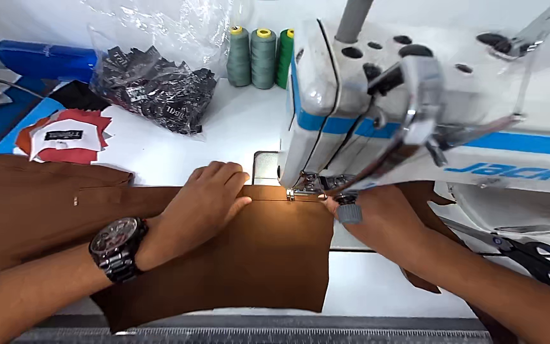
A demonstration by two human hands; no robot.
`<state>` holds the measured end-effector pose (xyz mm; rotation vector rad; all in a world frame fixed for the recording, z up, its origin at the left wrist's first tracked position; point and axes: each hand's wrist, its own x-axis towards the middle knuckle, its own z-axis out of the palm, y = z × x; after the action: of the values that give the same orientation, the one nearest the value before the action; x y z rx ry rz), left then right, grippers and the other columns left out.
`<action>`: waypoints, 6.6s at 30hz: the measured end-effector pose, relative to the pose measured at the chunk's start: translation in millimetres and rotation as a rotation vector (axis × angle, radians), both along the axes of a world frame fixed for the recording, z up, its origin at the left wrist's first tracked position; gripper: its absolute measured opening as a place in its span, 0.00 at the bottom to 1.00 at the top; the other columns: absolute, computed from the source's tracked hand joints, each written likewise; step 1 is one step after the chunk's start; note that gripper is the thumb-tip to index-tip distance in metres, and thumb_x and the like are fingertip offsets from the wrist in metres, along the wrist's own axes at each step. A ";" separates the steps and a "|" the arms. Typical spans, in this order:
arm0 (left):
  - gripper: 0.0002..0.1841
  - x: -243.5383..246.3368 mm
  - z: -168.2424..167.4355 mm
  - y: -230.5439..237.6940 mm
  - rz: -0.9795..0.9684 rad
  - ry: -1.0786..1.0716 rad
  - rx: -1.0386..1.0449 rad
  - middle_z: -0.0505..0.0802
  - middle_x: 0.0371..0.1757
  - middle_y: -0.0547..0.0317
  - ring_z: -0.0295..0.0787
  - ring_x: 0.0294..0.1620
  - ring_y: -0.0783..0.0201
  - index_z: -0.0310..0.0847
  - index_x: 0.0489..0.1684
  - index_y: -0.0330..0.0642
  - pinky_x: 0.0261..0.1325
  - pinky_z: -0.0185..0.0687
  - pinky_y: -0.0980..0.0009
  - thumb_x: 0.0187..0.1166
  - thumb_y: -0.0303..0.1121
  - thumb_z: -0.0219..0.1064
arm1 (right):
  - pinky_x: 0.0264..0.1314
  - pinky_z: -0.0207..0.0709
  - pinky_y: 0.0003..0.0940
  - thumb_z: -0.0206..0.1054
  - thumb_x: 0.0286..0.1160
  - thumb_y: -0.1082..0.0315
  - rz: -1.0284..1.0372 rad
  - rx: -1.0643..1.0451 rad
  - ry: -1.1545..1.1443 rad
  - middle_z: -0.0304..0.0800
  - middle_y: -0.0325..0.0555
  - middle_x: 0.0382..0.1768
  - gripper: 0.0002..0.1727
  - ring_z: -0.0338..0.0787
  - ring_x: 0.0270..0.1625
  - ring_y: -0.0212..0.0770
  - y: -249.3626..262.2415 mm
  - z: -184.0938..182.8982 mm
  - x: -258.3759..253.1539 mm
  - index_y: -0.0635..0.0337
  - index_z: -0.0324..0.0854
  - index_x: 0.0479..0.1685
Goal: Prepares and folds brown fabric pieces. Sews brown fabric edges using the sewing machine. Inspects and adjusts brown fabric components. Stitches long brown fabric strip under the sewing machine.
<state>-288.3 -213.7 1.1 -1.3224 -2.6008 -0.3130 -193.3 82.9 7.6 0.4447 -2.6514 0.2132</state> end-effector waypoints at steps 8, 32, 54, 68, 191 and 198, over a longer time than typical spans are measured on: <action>0.12 85.0 35.8 -24.3 -0.354 0.015 0.034 0.87 0.32 0.61 0.86 0.29 0.62 0.86 0.39 0.47 0.28 0.81 0.64 0.85 0.39 0.58 | 0.68 0.81 0.51 0.76 0.72 0.59 0.527 -0.104 -0.155 0.93 0.44 0.56 0.29 0.91 0.62 0.47 -69.8 20.4 47.1 0.49 0.81 0.75; 0.18 187.5 -139.2 13.5 0.083 -0.622 0.350 0.93 0.60 0.44 0.88 0.68 0.49 0.89 0.59 0.39 0.75 0.76 0.38 0.82 0.43 0.70 | 0.71 0.74 0.71 0.69 0.81 0.65 -0.403 -0.193 -0.417 0.89 0.60 0.62 0.15 0.86 0.68 0.63 136.8 -42.2 312.1 0.62 0.89 0.60; 0.04 232.5 -144.1 -199.9 0.217 -0.420 0.296 0.94 0.41 0.61 0.91 0.44 0.61 0.92 0.37 0.45 0.56 0.85 0.53 0.73 0.34 0.75 | 0.47 0.90 0.45 0.72 0.78 0.61 0.127 -0.502 -0.316 0.95 0.37 0.45 0.07 0.95 0.45 0.39 -152.5 -156.5 196.0 0.49 0.93 0.47; 0.15 140.8 21.0 -213.7 -0.041 -0.310 0.337 0.93 0.35 0.72 0.86 0.33 0.83 0.89 0.39 0.51 0.40 0.85 0.82 0.82 0.51 0.67 | 0.48 0.88 0.32 0.70 0.81 0.56 0.189 -0.607 -0.257 0.96 0.31 0.39 0.10 0.92 0.41 0.26 -83.0 -17.7 171.8 0.48 0.93 0.47; 0.17 -2.2 -15.7 16.2 -0.489 0.094 0.139 0.94 0.62 0.56 0.87 0.70 0.63 0.91 0.60 0.42 0.76 0.77 0.73 0.84 0.25 0.57 | 0.76 0.76 0.42 0.49 0.89 0.51 0.208 0.069 -0.134 0.91 0.39 0.65 0.24 0.86 0.72 0.42 -19.3 -32.9 13.9 0.46 0.87 0.70; 0.17 -7.1 -18.5 18.3 -0.480 0.068 0.145 0.93 0.64 0.55 0.86 0.71 0.62 0.90 0.62 0.40 0.78 0.75 0.73 0.84 0.25 0.55 | 0.72 0.79 0.40 0.49 0.88 0.50 0.170 0.090 -0.158 0.93 0.38 0.59 0.25 0.89 0.67 0.41 -17.7 -33.8 10.9 0.47 0.87 0.69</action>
<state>-295.3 -195.4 -17.4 -1.8513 -2.1301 -0.5080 -182.4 65.2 -26.3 0.7114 -2.7859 0.1882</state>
